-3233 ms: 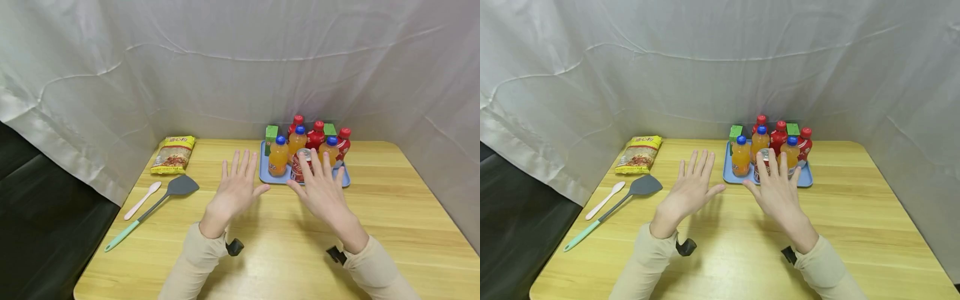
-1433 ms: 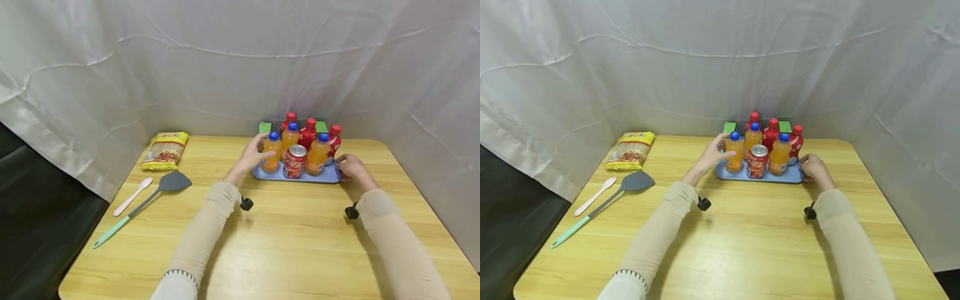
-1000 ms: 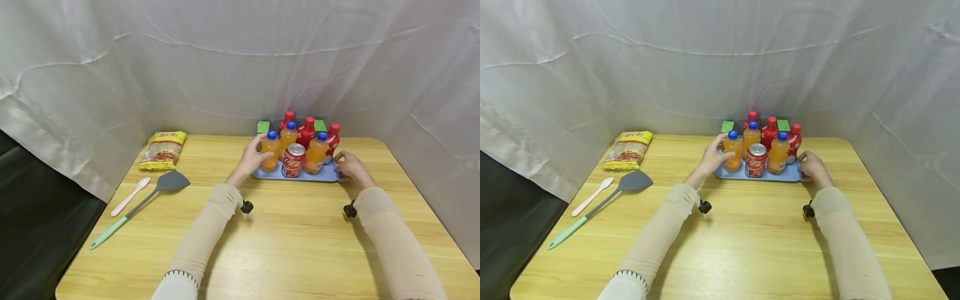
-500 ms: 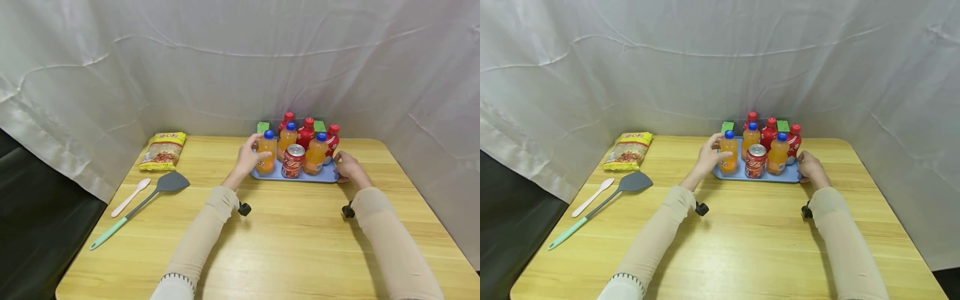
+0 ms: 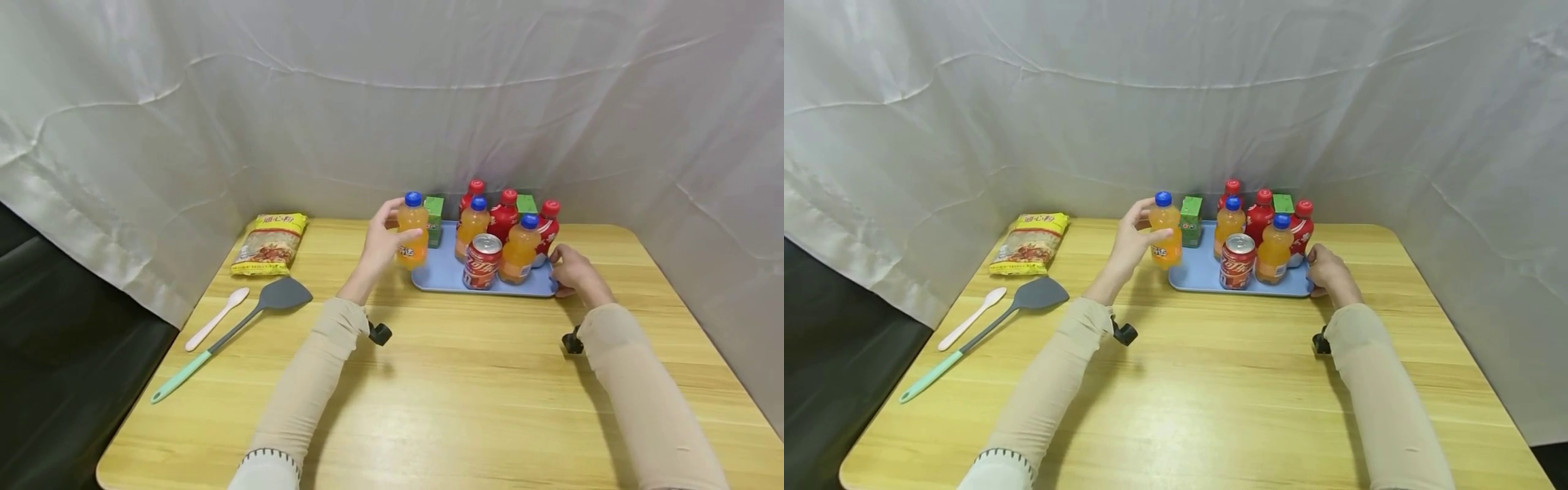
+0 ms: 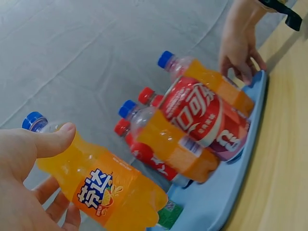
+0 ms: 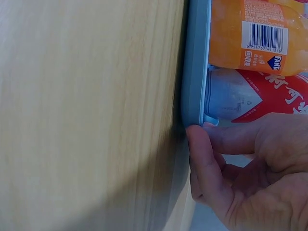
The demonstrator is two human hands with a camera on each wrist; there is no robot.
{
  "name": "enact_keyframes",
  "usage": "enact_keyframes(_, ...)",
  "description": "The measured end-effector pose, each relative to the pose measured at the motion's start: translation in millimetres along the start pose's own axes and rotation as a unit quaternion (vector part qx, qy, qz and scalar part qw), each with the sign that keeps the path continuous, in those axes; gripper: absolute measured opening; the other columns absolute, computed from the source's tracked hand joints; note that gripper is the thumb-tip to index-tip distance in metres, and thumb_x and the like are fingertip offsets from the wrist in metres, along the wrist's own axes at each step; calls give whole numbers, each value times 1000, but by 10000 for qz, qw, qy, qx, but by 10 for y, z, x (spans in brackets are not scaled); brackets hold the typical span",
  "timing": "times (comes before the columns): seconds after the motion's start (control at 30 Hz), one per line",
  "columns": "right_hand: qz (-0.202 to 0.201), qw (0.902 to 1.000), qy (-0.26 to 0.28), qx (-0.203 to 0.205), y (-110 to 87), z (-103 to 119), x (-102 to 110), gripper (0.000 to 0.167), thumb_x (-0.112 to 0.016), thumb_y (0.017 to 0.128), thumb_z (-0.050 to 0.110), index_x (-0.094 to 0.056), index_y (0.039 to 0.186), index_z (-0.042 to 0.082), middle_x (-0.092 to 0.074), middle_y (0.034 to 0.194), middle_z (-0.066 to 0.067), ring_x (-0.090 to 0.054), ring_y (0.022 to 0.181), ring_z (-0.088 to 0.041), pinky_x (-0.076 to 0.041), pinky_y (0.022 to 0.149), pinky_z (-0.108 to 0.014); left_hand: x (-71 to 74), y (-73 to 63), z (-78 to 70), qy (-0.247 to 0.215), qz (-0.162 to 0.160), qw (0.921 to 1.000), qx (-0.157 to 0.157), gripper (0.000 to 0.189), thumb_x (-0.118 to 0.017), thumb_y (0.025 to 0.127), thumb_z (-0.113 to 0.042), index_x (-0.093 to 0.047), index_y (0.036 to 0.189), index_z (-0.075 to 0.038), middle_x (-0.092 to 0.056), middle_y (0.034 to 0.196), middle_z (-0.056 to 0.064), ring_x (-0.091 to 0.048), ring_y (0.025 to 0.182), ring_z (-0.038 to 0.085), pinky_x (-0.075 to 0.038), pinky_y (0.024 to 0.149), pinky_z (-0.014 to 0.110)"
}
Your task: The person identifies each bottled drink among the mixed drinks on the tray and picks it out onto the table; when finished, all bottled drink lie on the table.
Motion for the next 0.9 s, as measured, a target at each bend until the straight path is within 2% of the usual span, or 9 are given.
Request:
enact_keyframes(0.33, 11, 10000, 2, -32, 10, 9, 0, 36, -46, 102, -4, -34, 135, -6, -42, 126, -36, -61, 79, -28, -64, 66, -35, 310, 125, 6, -264, -370, 9989, 103, 65, -80, 89, 1, -56, 148, -16, -60, 145, 20, -59, 132, 42, -46, 117, 56)
enact_keyframes(0.57, -17, 10000, -23, -66, 12, 15, -5, 37, -47, 101, -4, -33, 135, -7, -41, 123, -35, -60, 80, -29, -64, 65, -35, 556, 253, 40, -676, -486, 9948, 583, 67, -76, 90, 7, -54, 149, -15, -54, 148, 21, -60, 134, 43, -54, 108, 56)
enact_keyframes(0.77, -28, 10000, -13, 74, -4, 23, -8, 39, -47, 99, -6, -33, 135, -7, -41, 120, -34, -60, 76, -26, -65, 63, -35, 714, 377, 69, -336, -798, 9948, 545, 65, -75, 90, 8, -54, 148, -12, -54, 147, 24, -58, 135, 44, -46, 118, 57)
enact_keyframes(0.9, -32, 10000, -20, 91, 10, 11, 3, 38, -47, 97, -7, -33, 133, -7, -41, 117, -32, -59, 75, -25, -65, 62, -35, 763, 462, 122, -125, -1074, 9925, 563, 64, -75, 89, 10, -54, 146, -11, -55, 145, 24, -57, 134, 42, -46, 118, 57)
Point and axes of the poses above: each hand's wrist, its own y-axis towards the middle knuckle, its own x-axis out of the back of the hand, z = x × y, the point moved 1 cm from there along y, towards the middle knuckle
